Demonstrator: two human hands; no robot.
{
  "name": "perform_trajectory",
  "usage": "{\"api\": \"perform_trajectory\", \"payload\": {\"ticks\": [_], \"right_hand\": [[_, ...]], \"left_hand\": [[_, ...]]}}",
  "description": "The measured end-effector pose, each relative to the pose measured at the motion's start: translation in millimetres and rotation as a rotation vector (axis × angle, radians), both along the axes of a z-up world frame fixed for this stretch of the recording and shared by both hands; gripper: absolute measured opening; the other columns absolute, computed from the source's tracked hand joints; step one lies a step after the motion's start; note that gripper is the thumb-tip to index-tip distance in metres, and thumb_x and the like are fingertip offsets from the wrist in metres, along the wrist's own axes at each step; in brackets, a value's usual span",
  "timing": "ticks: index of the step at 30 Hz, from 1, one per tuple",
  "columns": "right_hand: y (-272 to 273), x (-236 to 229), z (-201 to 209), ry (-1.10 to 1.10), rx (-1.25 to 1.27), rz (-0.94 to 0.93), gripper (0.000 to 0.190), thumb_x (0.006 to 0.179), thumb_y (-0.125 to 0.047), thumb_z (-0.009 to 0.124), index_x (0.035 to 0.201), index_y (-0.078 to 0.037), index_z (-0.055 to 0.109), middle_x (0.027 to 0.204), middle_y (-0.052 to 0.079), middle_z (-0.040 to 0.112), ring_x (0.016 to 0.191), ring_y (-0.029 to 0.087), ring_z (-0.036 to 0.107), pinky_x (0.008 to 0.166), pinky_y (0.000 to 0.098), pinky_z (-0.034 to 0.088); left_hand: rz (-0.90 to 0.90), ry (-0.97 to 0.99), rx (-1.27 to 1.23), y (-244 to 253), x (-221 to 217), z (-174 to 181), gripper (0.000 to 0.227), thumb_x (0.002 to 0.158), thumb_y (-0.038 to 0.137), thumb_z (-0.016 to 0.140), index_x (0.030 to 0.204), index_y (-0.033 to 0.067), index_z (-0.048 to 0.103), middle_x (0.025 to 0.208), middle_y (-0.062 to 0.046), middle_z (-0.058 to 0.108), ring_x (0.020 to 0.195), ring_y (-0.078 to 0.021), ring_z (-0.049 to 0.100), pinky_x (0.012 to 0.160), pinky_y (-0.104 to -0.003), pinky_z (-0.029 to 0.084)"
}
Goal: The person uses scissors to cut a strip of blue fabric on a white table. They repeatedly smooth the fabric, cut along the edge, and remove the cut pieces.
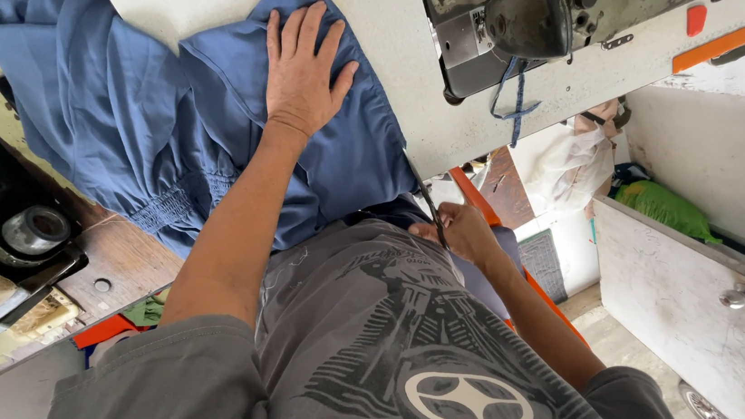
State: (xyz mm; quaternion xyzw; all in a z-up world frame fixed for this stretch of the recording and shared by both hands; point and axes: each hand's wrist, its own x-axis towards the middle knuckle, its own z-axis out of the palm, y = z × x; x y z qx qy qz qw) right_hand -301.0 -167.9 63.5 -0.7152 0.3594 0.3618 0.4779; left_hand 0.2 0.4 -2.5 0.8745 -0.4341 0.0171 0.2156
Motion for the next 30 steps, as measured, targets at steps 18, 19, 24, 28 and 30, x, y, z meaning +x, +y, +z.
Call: {"api": "perform_trajectory", "payload": {"ticks": [18, 19, 24, 28, 30], "right_hand": [[-3, 18, -8, -0.095, 0.000, 0.003, 0.065, 0.078, -0.055, 0.084, 0.063, -0.016, 0.034, 0.053, -0.003, 0.032, 0.053, 0.009, 0.027, 0.051, 0.0302, 0.024], [-2, 19, -7, -0.070, 0.038, 0.003, 0.070, 0.079, -0.058, 0.082, 0.066, -0.018, 0.026, 0.054, -0.005, 0.021, 0.054, 0.008, 0.021, 0.052, 0.0298, 0.020], [4, 59, 17, 0.024, -0.059, 0.040, 0.069, 0.074, -0.068, 0.078, 0.069, -0.015, 0.033, 0.062, -0.002, 0.032, 0.060, 0.012, 0.029, 0.058, 0.0307, 0.026], [7, 73, 21, 0.038, -0.110, 0.056, 0.064, 0.071, -0.071, 0.077, 0.073, -0.012, 0.052, 0.070, 0.001, 0.052, 0.065, 0.015, 0.045, 0.063, 0.0316, 0.037], [5, 68, 13, 0.019, -0.125, 0.049, 0.063, 0.073, -0.066, 0.081, 0.070, -0.012, 0.048, 0.063, -0.001, 0.045, 0.060, 0.014, 0.038, 0.057, 0.0318, 0.033]], "left_hand": [[0.008, -0.006, 0.018, -1, 1, 3, 0.046, 0.110, 0.040, 0.060, 0.137, 0.0030, 0.066, 0.146, -0.021, 0.048, 0.133, -0.0399, 0.044, 0.117, -0.068, 0.025], [0.009, -0.004, 0.015, -1, 0, 3, 0.046, 0.110, 0.040, 0.061, 0.137, 0.0032, 0.066, 0.145, -0.020, 0.048, 0.133, -0.0395, 0.045, 0.118, -0.067, 0.025], [0.001, 0.004, 0.001, 0, 0, 4, 0.051, 0.109, 0.045, 0.060, 0.137, 0.0024, 0.066, 0.145, -0.021, 0.048, 0.134, -0.0397, 0.045, 0.117, -0.068, 0.025], [0.002, 0.011, 0.023, -1, 1, 0, 0.061, 0.103, 0.054, 0.070, 0.139, 0.0037, 0.065, 0.148, -0.021, 0.046, 0.136, -0.0399, 0.043, 0.118, -0.068, 0.024], [0.002, 0.004, 0.025, 0, 1, 0, 0.062, 0.103, 0.054, 0.070, 0.138, 0.0035, 0.066, 0.148, -0.021, 0.046, 0.136, -0.0393, 0.044, 0.118, -0.068, 0.024]]}}
